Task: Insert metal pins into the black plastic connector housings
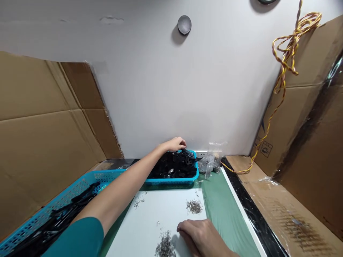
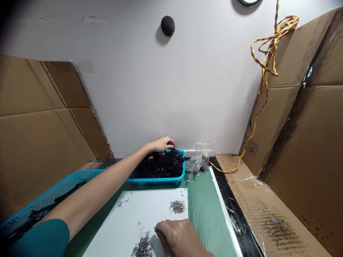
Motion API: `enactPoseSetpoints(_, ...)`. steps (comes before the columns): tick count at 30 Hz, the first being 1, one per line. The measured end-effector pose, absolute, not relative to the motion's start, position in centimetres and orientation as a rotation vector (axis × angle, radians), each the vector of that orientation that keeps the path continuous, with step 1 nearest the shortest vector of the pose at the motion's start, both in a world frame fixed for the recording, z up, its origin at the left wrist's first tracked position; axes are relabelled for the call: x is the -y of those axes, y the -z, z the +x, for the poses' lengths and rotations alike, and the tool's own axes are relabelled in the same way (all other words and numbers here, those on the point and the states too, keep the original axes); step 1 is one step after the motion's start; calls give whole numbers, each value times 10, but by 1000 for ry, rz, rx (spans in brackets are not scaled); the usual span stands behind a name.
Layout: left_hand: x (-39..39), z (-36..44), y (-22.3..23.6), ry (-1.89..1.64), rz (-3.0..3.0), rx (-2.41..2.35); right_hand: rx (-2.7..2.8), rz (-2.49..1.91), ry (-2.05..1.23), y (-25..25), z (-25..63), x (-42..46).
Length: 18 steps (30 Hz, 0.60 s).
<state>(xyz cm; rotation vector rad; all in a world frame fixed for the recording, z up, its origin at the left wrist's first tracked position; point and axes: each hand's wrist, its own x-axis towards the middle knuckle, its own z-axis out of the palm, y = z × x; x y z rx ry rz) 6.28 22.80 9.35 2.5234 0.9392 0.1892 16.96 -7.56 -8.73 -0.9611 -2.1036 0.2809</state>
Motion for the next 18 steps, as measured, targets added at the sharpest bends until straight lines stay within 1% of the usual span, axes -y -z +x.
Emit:
enactPoseSetpoints(2,-228,59,-93,-201,2533,-917,2144,-980,-323,82,174,80)
enactPoseSetpoints(6,-213,24,-107,-398,2521,-949,2155,-1041,-423,72,186,89)
enactPoseSetpoints(9,-189,-30,-126,-488,2494,-1051,2152,-1054,-474,69,192,96)
enactPoseSetpoints(12,-160,-96,-138,-450,2455,-1219,2157,-1053,-488,69,195,102)
enactPoseSetpoints(15,-132,-158,-129,-344,2412,-1441,2176,-1071,-499,69,197,106)
enactPoseSetpoints(18,-106,-208,-99,-269,2387,-1656,2201,-1070,-502,68,198,108)
